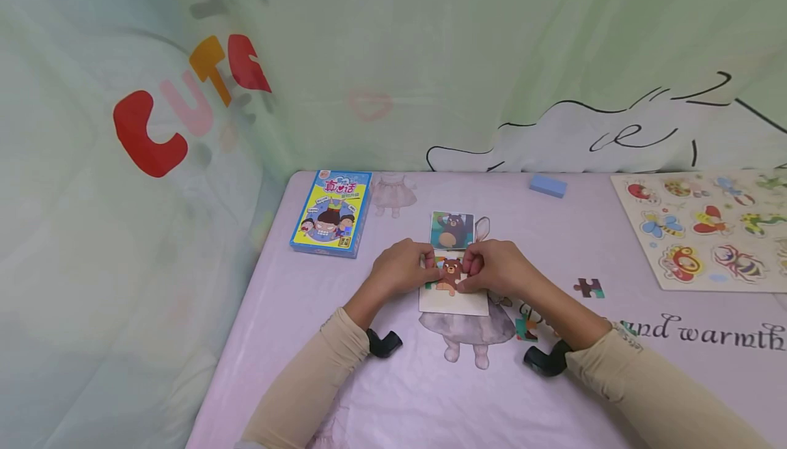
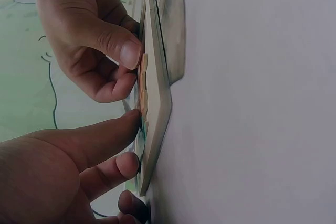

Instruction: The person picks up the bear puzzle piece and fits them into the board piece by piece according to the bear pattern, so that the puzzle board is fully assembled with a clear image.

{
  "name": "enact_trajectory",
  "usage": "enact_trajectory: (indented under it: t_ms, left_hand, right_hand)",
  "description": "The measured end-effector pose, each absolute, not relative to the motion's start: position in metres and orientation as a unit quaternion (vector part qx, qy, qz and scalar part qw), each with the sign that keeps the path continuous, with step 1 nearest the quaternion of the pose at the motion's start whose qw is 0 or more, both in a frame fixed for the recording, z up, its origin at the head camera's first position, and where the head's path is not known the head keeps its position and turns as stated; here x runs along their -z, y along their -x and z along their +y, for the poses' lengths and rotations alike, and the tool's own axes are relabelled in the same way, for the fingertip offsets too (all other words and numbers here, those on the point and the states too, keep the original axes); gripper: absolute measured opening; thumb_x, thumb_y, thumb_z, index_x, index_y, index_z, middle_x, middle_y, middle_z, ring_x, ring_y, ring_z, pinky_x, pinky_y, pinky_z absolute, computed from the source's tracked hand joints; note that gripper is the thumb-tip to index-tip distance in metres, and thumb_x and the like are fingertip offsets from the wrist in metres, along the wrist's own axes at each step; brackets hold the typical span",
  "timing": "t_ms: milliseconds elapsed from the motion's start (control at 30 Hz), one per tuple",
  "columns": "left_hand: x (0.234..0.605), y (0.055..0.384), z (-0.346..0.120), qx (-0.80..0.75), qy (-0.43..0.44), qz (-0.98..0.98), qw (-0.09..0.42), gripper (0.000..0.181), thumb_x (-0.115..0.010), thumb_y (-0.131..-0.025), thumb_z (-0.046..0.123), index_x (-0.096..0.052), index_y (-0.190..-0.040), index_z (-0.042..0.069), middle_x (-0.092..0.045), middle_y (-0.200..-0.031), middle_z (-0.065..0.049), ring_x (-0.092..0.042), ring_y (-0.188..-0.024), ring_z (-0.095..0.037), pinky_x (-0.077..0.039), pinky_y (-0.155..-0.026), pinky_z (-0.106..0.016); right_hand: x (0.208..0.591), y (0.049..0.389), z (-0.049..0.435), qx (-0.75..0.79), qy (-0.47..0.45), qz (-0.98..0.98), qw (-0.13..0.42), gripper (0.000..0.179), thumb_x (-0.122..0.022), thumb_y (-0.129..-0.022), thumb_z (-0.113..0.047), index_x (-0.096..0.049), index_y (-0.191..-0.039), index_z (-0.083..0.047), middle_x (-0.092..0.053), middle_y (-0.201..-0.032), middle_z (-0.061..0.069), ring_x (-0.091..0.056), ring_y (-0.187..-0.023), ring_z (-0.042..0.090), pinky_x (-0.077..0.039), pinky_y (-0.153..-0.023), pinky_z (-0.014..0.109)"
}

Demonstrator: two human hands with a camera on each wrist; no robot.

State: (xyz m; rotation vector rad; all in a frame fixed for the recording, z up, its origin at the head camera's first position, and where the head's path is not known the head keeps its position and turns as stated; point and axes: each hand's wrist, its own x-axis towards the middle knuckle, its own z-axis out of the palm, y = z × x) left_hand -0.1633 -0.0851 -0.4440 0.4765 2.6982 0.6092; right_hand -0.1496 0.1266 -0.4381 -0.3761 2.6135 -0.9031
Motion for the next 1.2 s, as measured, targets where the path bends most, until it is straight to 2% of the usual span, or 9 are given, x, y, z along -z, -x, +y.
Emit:
enact_trajectory:
  t_ms: [233, 500, 700, 933, 1200]
  left_hand:
    - [0.4431, 0.163, -0.085, -0.214, -0.166, 0.948, 0.166, 0.03, -0.076, -0.09, 0.043, -0.06, -0.077, 0.021, -0.051, -0.07, 0.003, -0.052, -0.071, -0.013, -0.033, -0.055, -0.027]
    - [0.4421, 0.1626, -0.0848, -0.219, -0.159, 0.948, 0.169, 0.03, -0.076, -0.089, 0.043, -0.06, -0.077, 0.021, -0.049, -0.069, 0.003, -0.051, -0.068, -0.013, -0.032, -0.054, -0.027]
    - [0.4429, 0.1627, -0.0863, -0.226, -0.167, 0.943, 0.177, 0.033, -0.083, -0.083, 0.044, -0.06, -0.079, 0.021, -0.05, -0.072, 0.003, -0.051, -0.071, -0.014, -0.034, -0.056, -0.027]
    - [0.442, 0.1631, -0.087, -0.227, -0.167, 0.942, 0.185, 0.035, -0.086, -0.079, 0.044, -0.06, -0.08, 0.021, -0.051, -0.074, 0.002, -0.052, -0.073, -0.014, -0.035, -0.058, -0.028]
    - [0.4417, 0.1642, -0.0876, -0.224, -0.172, 0.941, 0.185, 0.033, -0.085, -0.08, 0.042, -0.059, -0.08, 0.021, -0.049, -0.071, 0.003, -0.05, -0.069, -0.013, -0.034, -0.056, -0.027]
  right_hand:
    - [0.4381, 0.1499, 0.1268, 0.319, 0.136, 0.922, 0.173, 0.031, -0.091, -0.076, -0.028, -0.065, -0.085, -0.012, -0.06, -0.075, 0.0, -0.054, -0.072, 0.017, -0.042, -0.062, 0.03]
    - [0.4391, 0.1504, 0.1259, 0.316, 0.135, 0.923, 0.174, 0.031, -0.091, -0.076, -0.027, -0.065, -0.085, -0.012, -0.059, -0.074, 0.0, -0.053, -0.072, 0.017, -0.042, -0.063, 0.03]
    - [0.4383, 0.1504, 0.1255, 0.311, 0.139, 0.924, 0.173, 0.032, -0.091, -0.076, -0.026, -0.064, -0.084, -0.012, -0.058, -0.073, 0.0, -0.052, -0.071, 0.017, -0.041, -0.062, 0.03]
    - [0.4387, 0.1517, 0.1247, 0.308, 0.125, 0.928, 0.166, 0.022, -0.082, -0.086, -0.025, -0.065, -0.08, -0.013, -0.057, -0.069, 0.0, -0.052, -0.068, 0.017, -0.041, -0.059, 0.029]
    - [0.439, 0.1524, 0.1213, 0.302, 0.123, 0.935, 0.143, 0.025, -0.081, -0.087, -0.025, -0.064, -0.073, -0.013, -0.056, -0.065, -0.001, -0.052, -0.066, 0.016, -0.04, -0.056, 0.029]
